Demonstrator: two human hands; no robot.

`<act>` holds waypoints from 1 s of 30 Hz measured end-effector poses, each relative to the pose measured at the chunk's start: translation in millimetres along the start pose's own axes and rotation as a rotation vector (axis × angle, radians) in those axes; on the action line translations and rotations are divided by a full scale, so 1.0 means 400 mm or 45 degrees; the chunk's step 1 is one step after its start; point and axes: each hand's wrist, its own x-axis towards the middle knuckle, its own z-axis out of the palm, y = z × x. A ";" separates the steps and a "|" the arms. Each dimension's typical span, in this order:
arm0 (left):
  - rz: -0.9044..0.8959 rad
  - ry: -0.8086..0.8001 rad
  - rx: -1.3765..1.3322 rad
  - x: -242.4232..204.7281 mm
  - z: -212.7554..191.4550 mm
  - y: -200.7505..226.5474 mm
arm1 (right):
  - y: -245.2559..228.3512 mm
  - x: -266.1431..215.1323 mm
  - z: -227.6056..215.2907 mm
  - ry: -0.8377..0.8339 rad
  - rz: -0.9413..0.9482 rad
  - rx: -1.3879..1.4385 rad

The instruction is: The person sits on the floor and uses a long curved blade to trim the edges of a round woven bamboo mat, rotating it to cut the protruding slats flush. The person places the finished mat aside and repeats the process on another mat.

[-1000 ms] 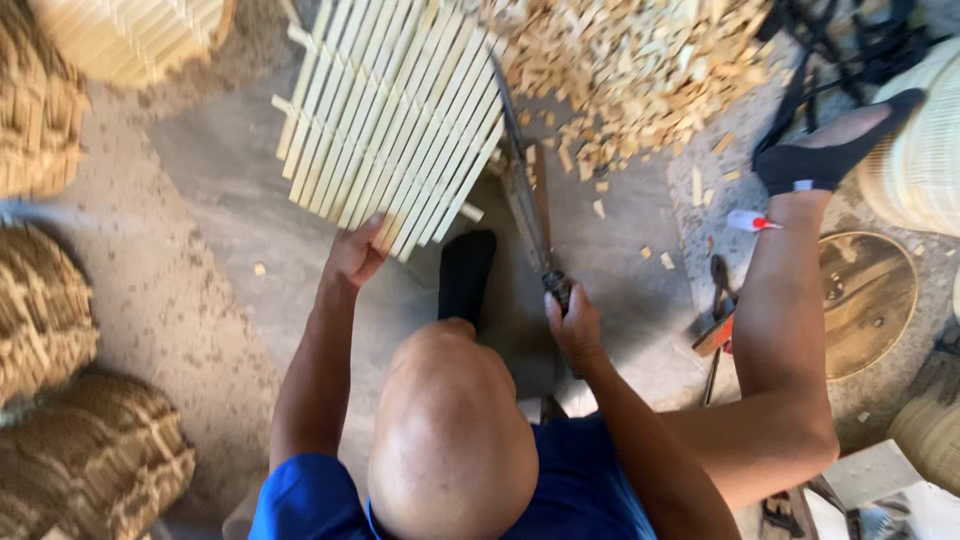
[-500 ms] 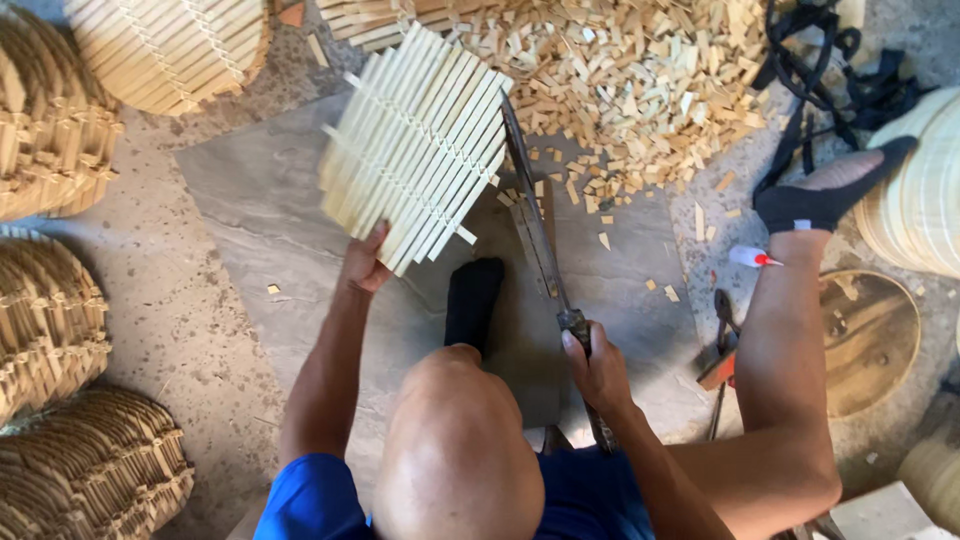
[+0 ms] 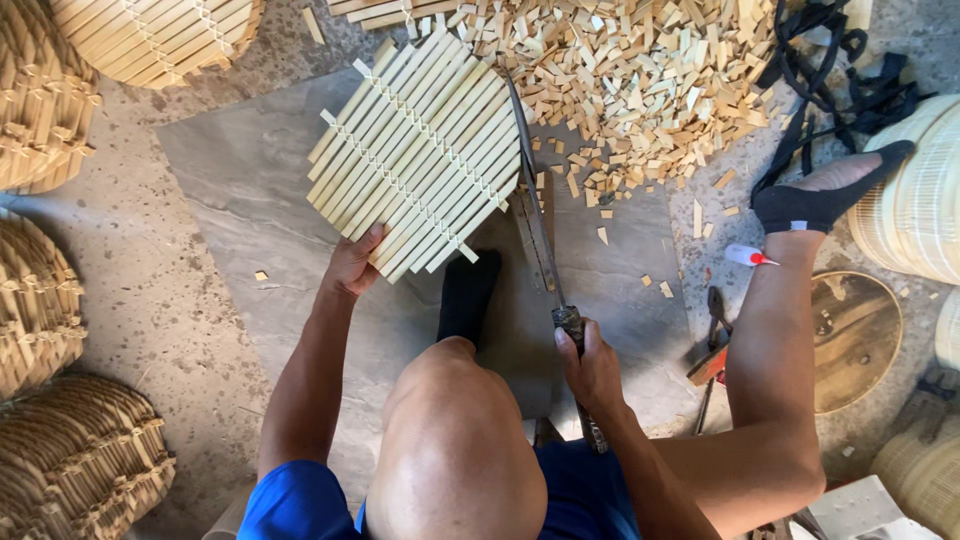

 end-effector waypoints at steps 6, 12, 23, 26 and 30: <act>-0.040 0.054 0.069 0.007 0.005 0.018 | -0.005 -0.001 0.008 -0.046 0.089 0.050; -0.083 0.107 0.104 0.007 -0.006 0.025 | 0.063 0.021 0.072 0.027 0.028 0.035; -0.080 0.008 0.367 0.103 -0.036 0.138 | 0.247 0.088 0.198 0.159 -0.061 0.033; -0.073 0.020 0.390 0.124 -0.050 0.178 | 0.273 0.073 0.223 0.152 -0.054 0.020; 0.334 0.441 0.895 0.108 -0.041 0.168 | 0.272 0.080 0.209 0.162 -0.056 0.059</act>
